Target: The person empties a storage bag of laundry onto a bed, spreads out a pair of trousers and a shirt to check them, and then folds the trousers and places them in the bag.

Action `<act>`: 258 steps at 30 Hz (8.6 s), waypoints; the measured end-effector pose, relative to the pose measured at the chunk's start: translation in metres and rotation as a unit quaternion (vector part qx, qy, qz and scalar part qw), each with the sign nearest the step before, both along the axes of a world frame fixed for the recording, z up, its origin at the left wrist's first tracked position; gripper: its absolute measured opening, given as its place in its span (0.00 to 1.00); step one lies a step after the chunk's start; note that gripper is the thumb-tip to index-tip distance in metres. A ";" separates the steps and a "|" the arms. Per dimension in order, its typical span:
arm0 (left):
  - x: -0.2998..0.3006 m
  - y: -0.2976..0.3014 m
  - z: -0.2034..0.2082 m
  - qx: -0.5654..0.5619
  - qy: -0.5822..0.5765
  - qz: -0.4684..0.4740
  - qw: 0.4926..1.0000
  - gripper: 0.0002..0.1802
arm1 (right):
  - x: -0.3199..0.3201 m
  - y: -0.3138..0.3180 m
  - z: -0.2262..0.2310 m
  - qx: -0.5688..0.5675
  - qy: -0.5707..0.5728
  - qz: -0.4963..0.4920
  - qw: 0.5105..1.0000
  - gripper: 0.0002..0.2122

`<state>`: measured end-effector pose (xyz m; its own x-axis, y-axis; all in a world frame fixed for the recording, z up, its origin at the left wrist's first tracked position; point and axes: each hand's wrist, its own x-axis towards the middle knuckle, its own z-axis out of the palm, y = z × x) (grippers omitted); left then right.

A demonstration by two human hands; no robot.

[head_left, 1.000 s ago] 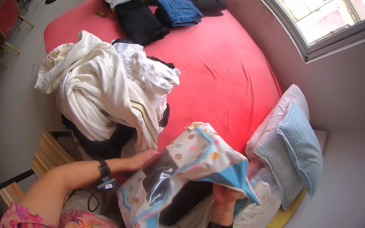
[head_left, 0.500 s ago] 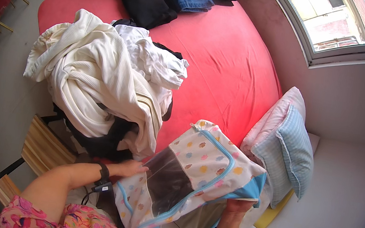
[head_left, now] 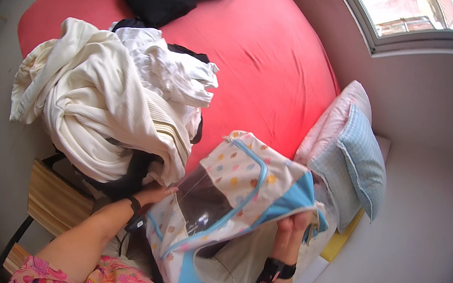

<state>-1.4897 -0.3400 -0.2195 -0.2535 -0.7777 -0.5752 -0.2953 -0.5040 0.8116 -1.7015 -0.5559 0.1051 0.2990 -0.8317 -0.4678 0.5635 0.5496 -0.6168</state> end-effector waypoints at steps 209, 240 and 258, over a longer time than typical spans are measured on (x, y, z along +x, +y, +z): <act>0.044 -0.042 0.251 -0.058 -0.024 -0.106 0.992 0.27 | -0.176 0.345 -0.157 0.102 0.499 0.226 0.831 0.09; 0.318 0.080 0.095 0.011 0.217 0.576 0.788 0.27 | 0.167 -0.006 -0.196 -0.013 0.231 0.258 0.938 0.26; 0.425 0.043 0.167 -0.079 -0.222 0.697 0.677 0.25 | 0.164 0.046 -0.138 -0.151 0.572 0.148 0.792 0.19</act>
<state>-1.0644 -0.2971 -0.0526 0.9609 -0.1439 -0.2367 0.1464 -0.4617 0.8749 -1.5378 -0.5100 -0.0324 0.0255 -0.9304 -0.3657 -0.5857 0.2826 -0.7597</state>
